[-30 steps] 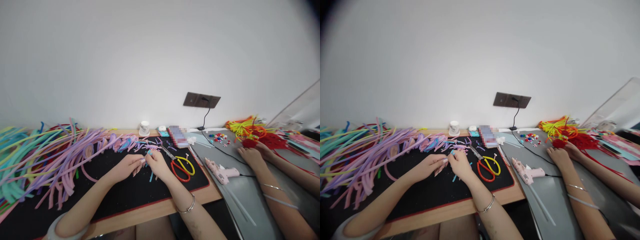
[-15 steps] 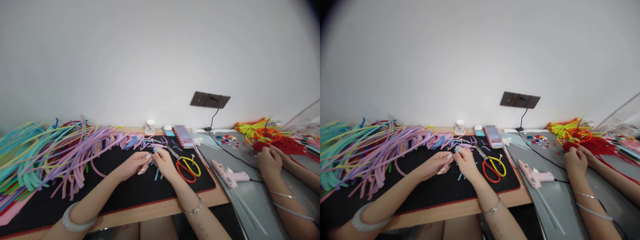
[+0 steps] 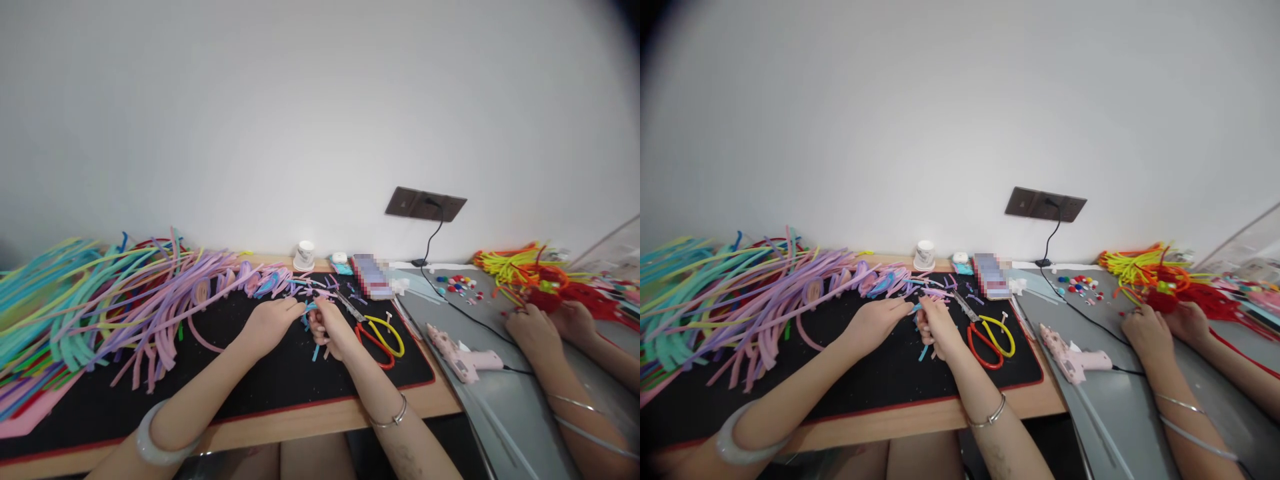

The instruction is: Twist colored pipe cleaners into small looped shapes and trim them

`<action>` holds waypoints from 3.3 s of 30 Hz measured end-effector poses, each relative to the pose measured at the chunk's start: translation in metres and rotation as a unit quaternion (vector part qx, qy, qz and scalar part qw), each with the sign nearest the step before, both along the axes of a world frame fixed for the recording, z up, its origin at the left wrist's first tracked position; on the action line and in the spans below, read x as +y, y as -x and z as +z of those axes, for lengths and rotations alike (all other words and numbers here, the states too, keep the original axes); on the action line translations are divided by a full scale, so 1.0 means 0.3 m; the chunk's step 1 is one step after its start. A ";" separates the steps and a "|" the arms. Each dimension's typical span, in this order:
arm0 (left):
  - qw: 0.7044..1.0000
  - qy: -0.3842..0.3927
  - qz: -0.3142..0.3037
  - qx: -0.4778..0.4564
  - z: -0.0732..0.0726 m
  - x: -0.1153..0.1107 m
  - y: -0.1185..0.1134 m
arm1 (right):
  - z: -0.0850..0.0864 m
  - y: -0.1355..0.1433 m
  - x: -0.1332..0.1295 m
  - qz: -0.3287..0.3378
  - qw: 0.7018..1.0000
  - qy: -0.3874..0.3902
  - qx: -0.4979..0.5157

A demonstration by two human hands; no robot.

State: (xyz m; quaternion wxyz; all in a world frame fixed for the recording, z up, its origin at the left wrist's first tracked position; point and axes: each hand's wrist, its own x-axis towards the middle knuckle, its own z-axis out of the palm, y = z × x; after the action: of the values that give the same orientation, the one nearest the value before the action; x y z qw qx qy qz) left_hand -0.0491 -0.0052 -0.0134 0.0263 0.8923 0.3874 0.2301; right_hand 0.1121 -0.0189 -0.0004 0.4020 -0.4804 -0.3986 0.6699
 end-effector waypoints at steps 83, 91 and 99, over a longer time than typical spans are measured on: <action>0.908 0.309 -0.097 -0.266 0.025 -0.015 -0.008 | -0.031 -0.047 0.020 0.039 0.977 -0.185 -0.095; 0.955 0.203 -0.090 -0.198 0.019 -0.011 0.000 | -0.023 -0.045 0.019 0.056 0.978 -0.185 -0.075; 0.755 0.524 -0.135 -0.371 0.025 -0.016 -0.011 | 0.001 -0.066 0.008 0.055 0.903 -0.384 -0.184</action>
State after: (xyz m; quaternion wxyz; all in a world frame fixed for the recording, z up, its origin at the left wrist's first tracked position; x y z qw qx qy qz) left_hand -0.0457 -0.0100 -0.0058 0.6620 0.6268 0.2825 0.2985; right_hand 0.1319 -0.0167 -0.0002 0.4370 -0.3812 -0.7176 0.3858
